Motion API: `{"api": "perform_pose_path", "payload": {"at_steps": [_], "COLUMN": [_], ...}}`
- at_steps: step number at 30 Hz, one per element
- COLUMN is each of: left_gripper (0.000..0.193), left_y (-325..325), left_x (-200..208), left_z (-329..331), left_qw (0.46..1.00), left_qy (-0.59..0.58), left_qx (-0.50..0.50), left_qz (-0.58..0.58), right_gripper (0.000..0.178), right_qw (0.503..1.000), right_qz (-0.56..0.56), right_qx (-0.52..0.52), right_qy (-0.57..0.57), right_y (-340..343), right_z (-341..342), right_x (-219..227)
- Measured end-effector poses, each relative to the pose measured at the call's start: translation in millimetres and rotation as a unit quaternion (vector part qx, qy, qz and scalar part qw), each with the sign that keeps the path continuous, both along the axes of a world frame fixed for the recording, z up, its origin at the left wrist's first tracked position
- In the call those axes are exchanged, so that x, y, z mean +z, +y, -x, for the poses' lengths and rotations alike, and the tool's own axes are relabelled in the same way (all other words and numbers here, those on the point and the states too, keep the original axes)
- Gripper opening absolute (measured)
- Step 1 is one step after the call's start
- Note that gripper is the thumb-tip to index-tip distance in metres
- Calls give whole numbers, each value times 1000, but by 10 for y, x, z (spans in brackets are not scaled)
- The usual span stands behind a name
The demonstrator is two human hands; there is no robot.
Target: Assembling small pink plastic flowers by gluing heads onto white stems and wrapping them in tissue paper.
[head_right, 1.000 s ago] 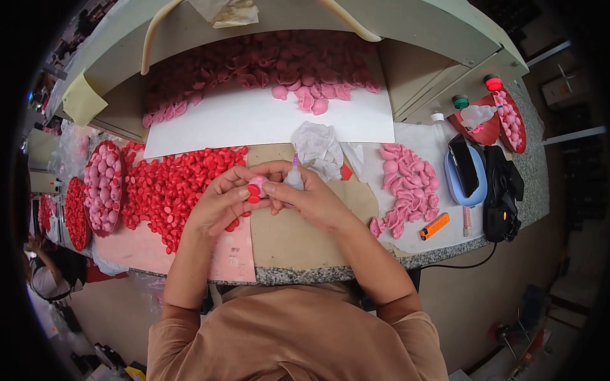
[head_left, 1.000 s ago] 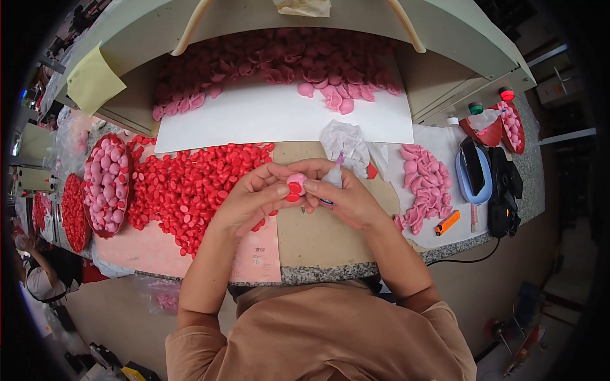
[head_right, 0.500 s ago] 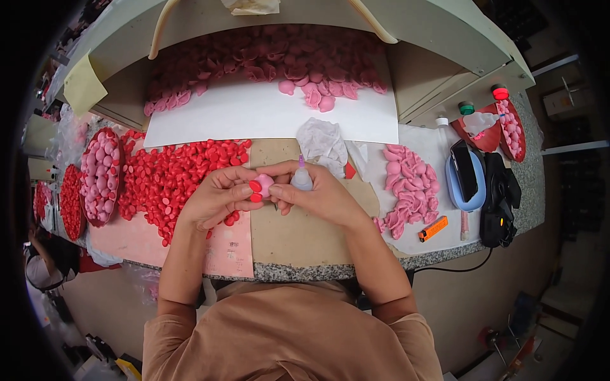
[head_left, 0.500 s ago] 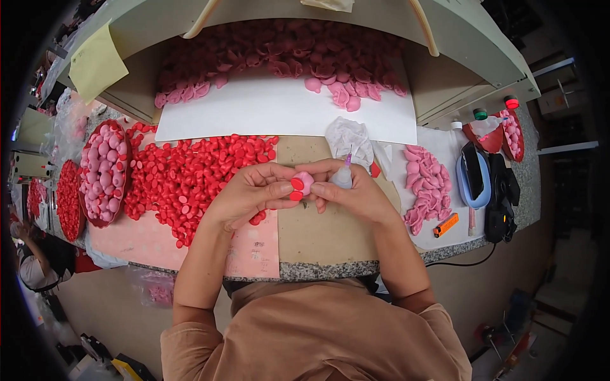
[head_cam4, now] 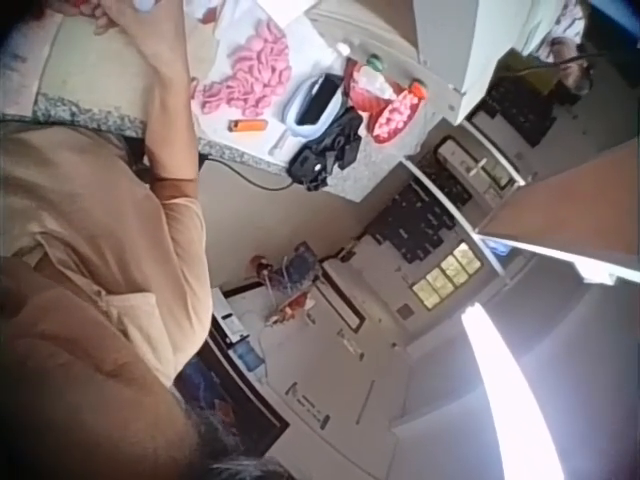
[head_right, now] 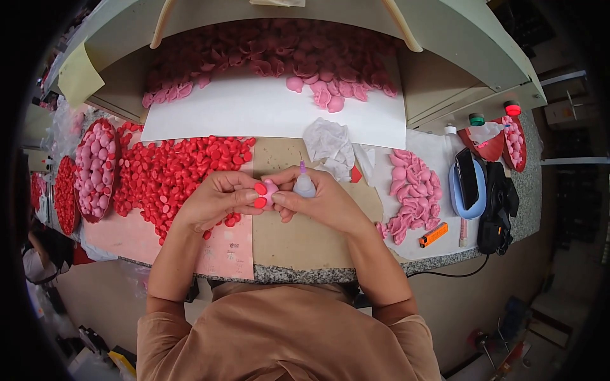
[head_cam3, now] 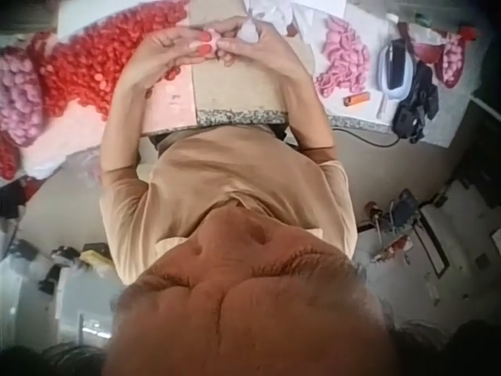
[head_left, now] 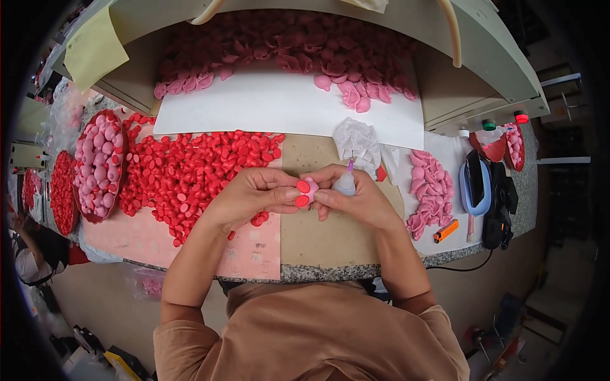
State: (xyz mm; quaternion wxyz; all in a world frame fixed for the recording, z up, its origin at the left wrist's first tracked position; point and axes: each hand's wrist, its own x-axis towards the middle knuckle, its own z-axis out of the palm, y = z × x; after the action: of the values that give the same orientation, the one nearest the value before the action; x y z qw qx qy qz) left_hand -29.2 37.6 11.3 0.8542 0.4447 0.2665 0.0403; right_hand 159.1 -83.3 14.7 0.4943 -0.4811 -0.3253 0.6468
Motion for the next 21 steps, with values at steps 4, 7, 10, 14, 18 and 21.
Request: {"api": "perform_pose_path", "payload": {"at_steps": [4,7,10,14,18,21], "left_gripper": [18,17,16,19,18,18], "left_y": [7,12,29,30,24,11], "left_x": [-2,-18,-33,-67,-61,-77], "left_z": [-11,-1,4,29,21,23], "left_qw": [1000,1000,1000,999,1000,1000], "left_qy": [-13,-22,-19,-32,-28,-27], "left_qx": [-2,-2,-6,-12,-12,-9], "left_qz": [-8,-6,1,-5,-6,-1], "right_gripper": [29,29,29,30,30,29], "right_qw": [1000,1000,1000,1000,1000,1000], "right_qz": [8,11,4,5,0,1], "right_qx": [-10,-17,-21,-15,-18,-18], "right_qy": [-15,-10,-9,-9,-10,-11], "right_y": [-14,-6,-6,-4,-13,-21], "right_z": [24,48,52,58,62,59], "right_x": [24,35,13,10,10,-3]}}
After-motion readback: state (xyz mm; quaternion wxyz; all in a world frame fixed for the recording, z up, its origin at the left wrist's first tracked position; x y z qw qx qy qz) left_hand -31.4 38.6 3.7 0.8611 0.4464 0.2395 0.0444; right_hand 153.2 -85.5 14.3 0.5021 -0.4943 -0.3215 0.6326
